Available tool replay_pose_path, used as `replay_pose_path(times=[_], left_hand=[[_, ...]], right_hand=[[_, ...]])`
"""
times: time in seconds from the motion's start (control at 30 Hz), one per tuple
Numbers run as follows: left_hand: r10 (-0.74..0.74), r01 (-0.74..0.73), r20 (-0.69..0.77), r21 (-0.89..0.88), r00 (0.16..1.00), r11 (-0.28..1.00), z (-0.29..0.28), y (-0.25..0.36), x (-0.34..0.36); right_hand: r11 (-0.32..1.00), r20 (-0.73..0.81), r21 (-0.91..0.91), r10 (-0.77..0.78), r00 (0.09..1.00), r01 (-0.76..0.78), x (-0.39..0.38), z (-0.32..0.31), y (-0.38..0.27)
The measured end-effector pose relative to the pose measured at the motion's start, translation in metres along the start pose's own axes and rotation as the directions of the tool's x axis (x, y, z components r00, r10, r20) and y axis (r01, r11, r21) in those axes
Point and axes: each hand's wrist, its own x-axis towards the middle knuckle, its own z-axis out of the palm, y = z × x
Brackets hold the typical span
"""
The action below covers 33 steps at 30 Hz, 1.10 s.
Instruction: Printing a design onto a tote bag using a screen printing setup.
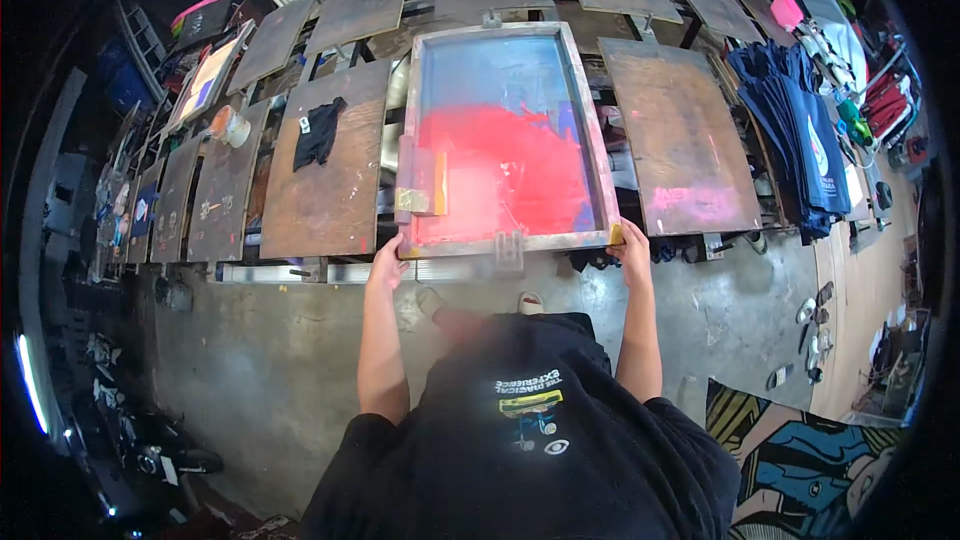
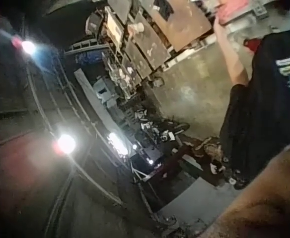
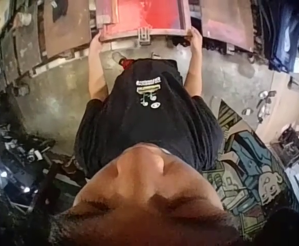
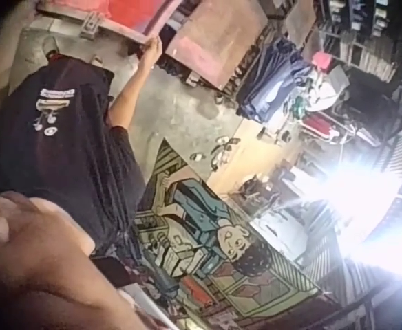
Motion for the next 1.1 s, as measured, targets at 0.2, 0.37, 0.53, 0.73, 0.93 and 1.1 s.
replay_pose_path(times=[0.2,0.37,0.53,0.73,0.93,1.1], left_hand=[[-0.023,0.023,-0.016,-0.020,1.000,1.000,0.008,0.010,-0.011],[-0.004,0.003,-0.039,-0.026,0.999,1.000,0.009,0.017,-0.008],[-0.023,0.023,-0.008,-0.007,1.000,1.000,-0.009,0.012,0.005],[-0.031,0.031,0.002,-0.030,1.000,0.999,-0.002,0.017,0.000],[-0.024,0.024,0.003,-0.073,1.000,0.997,-0.002,0.019,-0.008],[-0.002,0.004,0.019,-0.103,1.000,0.995,0.002,0.021,-0.010]], right_hand=[[0.996,-0.159,-0.047,-0.079,0.984,0.072,0.004,0.008,0.006],[0.996,-0.250,-0.065,-0.078,0.965,0.064,0.005,0.015,0.007],[0.993,-0.278,-0.083,-0.100,0.955,0.080,0.004,0.025,0.000],[0.992,-0.348,-0.119,-0.089,0.933,0.050,0.007,0.024,-0.001],[0.993,-0.348,-0.118,-0.048,0.936,0.007,0.005,0.029,-0.014],[0.990,-0.347,-0.135,-0.092,0.933,0.048,0.007,0.028,-0.014]])
